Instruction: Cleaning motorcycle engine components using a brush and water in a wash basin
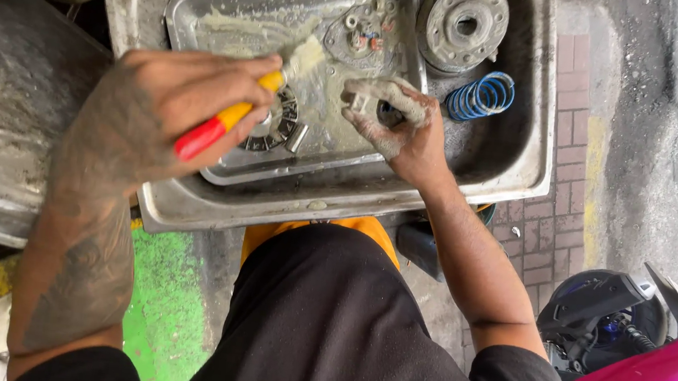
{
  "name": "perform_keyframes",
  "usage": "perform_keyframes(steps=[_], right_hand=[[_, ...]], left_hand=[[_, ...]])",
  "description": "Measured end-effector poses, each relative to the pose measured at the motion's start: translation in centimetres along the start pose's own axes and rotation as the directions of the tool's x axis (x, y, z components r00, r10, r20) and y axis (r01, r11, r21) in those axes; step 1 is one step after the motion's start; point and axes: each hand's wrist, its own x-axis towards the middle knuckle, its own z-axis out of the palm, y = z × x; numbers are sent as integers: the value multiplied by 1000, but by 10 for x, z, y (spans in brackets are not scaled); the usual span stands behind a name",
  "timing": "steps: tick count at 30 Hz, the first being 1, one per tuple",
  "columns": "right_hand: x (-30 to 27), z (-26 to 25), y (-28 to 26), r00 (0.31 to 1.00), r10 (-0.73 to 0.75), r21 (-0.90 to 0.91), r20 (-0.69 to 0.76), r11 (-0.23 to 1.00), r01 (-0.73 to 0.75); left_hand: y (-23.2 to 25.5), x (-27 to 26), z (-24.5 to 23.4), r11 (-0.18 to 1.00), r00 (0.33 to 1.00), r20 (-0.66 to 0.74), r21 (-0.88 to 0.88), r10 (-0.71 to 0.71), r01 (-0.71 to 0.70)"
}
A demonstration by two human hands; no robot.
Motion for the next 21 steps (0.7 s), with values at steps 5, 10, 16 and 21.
perform_keyframes(steps=[5,10,16,21], right_hand=[[-2,-1,14,1000,-2,-4,5,1000,2],[-1,-7,0,997,-27,44,67,999,24],[-3,-4,3,996,-54,54,65,997,50],[-5,0,9,996,19,143,84,989,-31]], left_hand=[[5,10,8,984,994,-32,-142,103,-107],[26,15,-14,999,1000,-19,45,18,-17],[21,13,-2,992,997,42,109,58,-63],[43,20,-11,985,999,15,-172,33,-30]])
